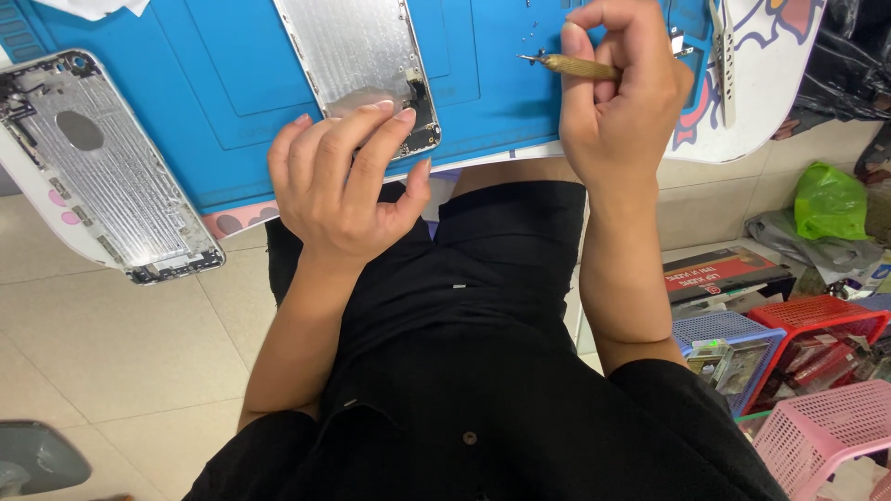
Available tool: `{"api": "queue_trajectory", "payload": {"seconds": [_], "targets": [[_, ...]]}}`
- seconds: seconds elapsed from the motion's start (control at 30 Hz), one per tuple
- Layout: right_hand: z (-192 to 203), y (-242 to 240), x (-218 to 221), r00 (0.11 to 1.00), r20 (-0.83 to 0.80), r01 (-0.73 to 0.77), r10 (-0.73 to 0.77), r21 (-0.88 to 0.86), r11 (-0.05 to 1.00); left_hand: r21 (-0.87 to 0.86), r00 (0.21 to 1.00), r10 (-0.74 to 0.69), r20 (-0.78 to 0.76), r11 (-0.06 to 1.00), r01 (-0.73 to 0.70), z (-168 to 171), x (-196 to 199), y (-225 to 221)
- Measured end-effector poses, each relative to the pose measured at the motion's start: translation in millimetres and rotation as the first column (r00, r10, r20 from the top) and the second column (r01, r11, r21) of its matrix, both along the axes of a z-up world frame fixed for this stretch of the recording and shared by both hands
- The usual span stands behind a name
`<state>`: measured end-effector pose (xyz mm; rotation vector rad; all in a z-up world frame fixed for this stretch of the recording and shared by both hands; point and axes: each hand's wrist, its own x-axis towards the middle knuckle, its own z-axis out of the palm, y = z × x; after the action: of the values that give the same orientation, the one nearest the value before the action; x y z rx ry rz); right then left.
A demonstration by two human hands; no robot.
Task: Repairing a mobile phone by reassembling internal components and securing parts.
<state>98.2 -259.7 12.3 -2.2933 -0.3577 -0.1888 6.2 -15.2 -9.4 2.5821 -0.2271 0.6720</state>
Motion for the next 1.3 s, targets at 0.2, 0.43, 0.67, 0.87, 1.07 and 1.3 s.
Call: {"api": "queue_trajectory", "payload": {"seconds": [0.2, 0.43, 0.67, 0.87, 1.07, 1.3], "targets": [[-1.2, -3.0, -0.5, 0.999, 0.05, -0.016, 0.013, 0.057, 0.998, -0.004, 1.0, -0.004, 0.011, 1.0, 0.004, 3.6, -0.5, -0.3], [-7.9, -5.9, -3.0, 0.999, 0.049, -0.021, 0.013, 0.169, 0.985, -0.023, 1.0, -0.023, 0.012, 0.999, 0.023, 10.6, -1.8, 0.3], [-17.1, -12.9, -4.2, 0.999, 0.044, -0.031, 0.016, 0.371, 0.928, -0.045, 0.998, -0.027, 0.049, 0.999, 0.029, 10.9, -3.7, -0.5], [-10.1, -6.1, -6.0, 0.998, 0.041, -0.07, 0.057, 0.443, 0.894, -0.142, 0.99, -0.062, 0.127, 0.987, 0.08, 22.4, -14.7, -9.4], [-15.7, -12.3, -8.9, 0.994, 0.105, -0.039, -0.01, 0.451, 0.892, -0.28, 0.921, -0.209, 0.328, 0.91, 0.306, -9.7, -48.0, -47.4], [-4.7, -4.6, -7.2, 0.991, 0.123, 0.006, -0.054, 0.357, 0.934, -0.478, 0.936, -0.346, -0.06, 0.833, 0.277, -32.1, -51.1, -56.5]]}}
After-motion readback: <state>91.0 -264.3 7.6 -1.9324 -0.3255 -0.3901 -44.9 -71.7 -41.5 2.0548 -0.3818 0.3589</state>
